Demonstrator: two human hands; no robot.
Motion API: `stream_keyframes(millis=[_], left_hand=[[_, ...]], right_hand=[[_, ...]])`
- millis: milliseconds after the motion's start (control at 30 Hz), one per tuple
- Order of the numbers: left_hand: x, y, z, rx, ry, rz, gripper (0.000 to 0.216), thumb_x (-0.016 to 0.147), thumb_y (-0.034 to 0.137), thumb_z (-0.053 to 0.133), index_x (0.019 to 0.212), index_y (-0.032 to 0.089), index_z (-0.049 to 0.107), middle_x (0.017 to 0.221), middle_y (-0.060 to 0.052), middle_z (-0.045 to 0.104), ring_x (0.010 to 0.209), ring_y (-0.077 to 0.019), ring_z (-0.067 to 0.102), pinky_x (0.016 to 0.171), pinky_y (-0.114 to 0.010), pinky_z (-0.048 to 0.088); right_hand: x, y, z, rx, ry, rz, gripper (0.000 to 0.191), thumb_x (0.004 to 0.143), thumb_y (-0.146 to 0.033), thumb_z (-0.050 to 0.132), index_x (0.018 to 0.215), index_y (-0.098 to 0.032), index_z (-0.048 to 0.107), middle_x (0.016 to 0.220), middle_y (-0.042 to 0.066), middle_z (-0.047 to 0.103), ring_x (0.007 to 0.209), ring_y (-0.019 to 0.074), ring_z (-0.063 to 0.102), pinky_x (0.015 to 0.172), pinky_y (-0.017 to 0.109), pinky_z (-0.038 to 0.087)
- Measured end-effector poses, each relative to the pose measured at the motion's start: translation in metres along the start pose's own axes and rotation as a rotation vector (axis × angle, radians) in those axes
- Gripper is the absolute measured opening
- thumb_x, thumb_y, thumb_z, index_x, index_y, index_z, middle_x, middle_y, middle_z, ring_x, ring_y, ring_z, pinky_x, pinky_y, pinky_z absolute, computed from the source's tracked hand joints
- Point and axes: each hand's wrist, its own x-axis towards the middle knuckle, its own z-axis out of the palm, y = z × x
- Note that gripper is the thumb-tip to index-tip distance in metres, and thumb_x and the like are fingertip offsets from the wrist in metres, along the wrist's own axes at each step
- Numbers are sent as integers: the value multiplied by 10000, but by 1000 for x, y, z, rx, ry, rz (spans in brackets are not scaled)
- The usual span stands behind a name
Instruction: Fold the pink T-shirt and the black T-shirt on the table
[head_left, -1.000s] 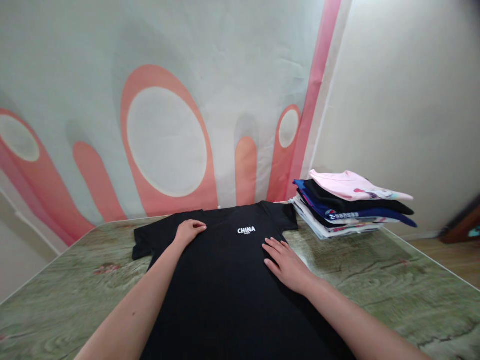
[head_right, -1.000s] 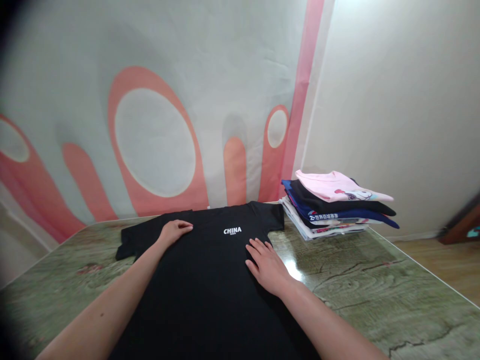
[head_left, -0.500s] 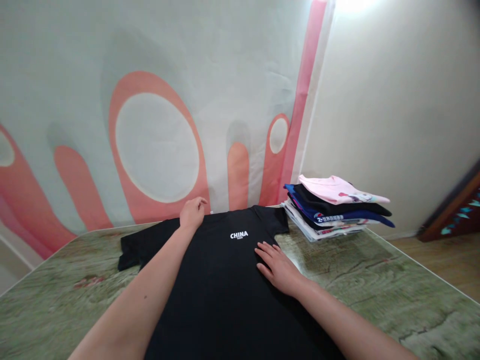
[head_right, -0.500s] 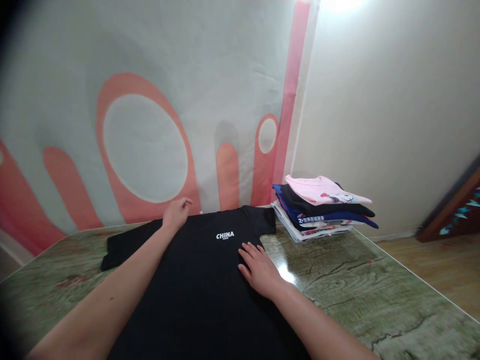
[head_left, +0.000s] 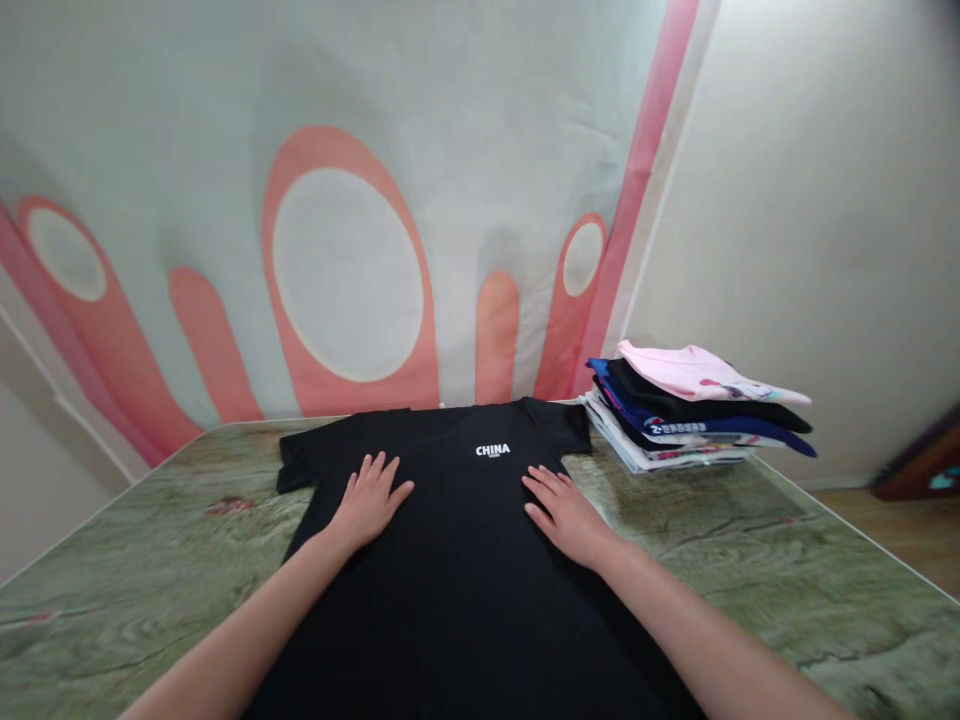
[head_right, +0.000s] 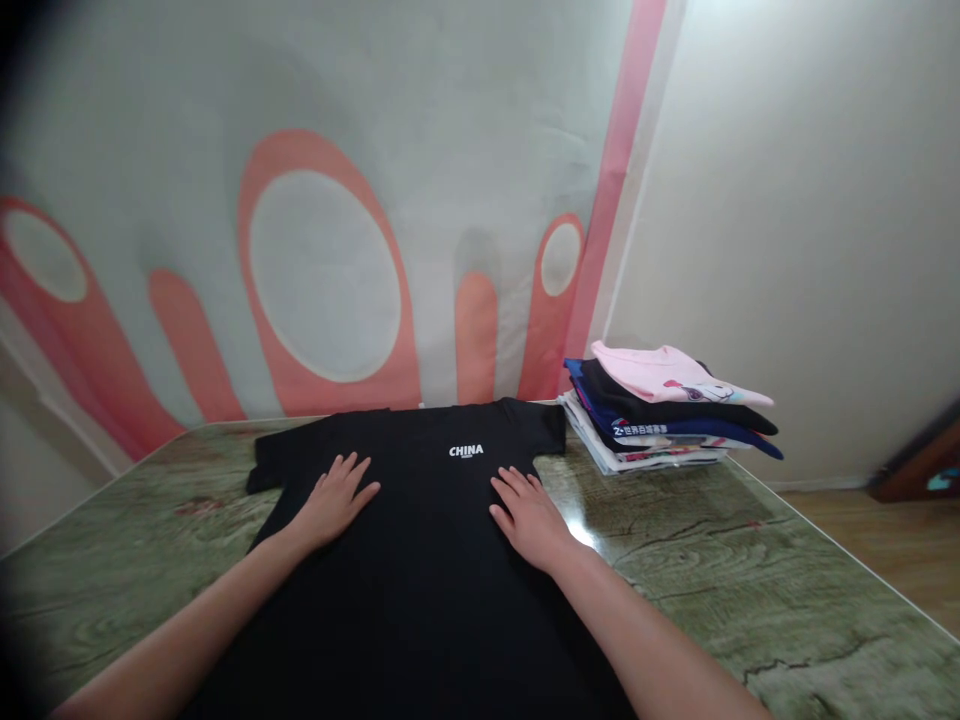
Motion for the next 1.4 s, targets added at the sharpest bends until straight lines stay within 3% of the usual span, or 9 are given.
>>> stream_keyframes(millis=[200,500,633,900,1100,1200,1267,1333,1400], left_hand=[[-40,-3,1,46,7,56,649,913,607,263,1457,255,307,1528,-101,252,1411,-311,161,1089,-559,154],[28,0,-7,-28,-55,16,569,931,558,293,1435,301,338,1531,-82,250,1407,-316,172,1065,-596,159],[32,22,-14,-31,-46,16,531,951,483,309,1430,260,358,1528,-106,251,1413,-324,141,1057,-626,144],[-93,77,-35,-157,-180,495,525,955,490,340,1457,386,227,1545,-26,209,1420,-272,138,1101,-594,87],[-195,85,-92,-433,-496,657,563,934,428,453,1442,443,212,1532,14,233,1415,-249,165,1121,-575,17],[-221,80,-118,-659,-672,642,420,927,397,491,1338,461,436,1413,43,466,1349,-219,349,1148,-494,64],[-228,74,-122,-796,-737,541,271,921,396,505,1164,423,621,1159,46,673,1137,-189,581,1106,-400,269],[-228,67,-118,-851,-661,363,239,924,405,490,1035,358,697,928,28,732,888,-159,672,928,-304,454],[-227,66,-111,-805,-491,249,255,924,398,481,1047,327,693,965,-10,719,891,-168,662,844,-274,490]], right_hand=[[-2,-10,6,-10,-44,6,596,942,-542,289,1440,-216,335,1511,86,288,1406,229,205,1132,477,196],[38,19,8,-92,-87,17,572,953,-532,257,1435,-236,341,1513,66,285,1405,217,208,1130,473,179],[53,21,3,-104,-101,79,545,960,-484,289,1414,-196,382,1498,101,312,1395,229,239,1116,474,209],[-24,-51,-6,10,-195,-153,519,950,-475,353,1439,-305,315,1520,30,273,1415,217,172,1137,512,133],[-108,-95,-44,200,-343,-322,461,950,-333,416,1407,-367,362,1487,-20,338,1394,206,243,1153,507,135],[-136,-112,-63,306,-457,-429,424,946,-315,442,1365,-381,431,1407,-22,461,1362,201,320,1150,498,173],[-146,-119,-70,379,-472,-459,363,940,-322,467,1292,-399,517,1280,-24,590,1287,188,440,1135,462,245],[-149,-122,-73,442,-414,-436,313,937,-300,474,1215,-387,590,1097,-17,695,1130,165,583,1067,384,377],[-148,-123,-73,464,-315,-389,312,938,-256,455,1186,-351,619,996,-1,722,998,152,642,954,322,475]])
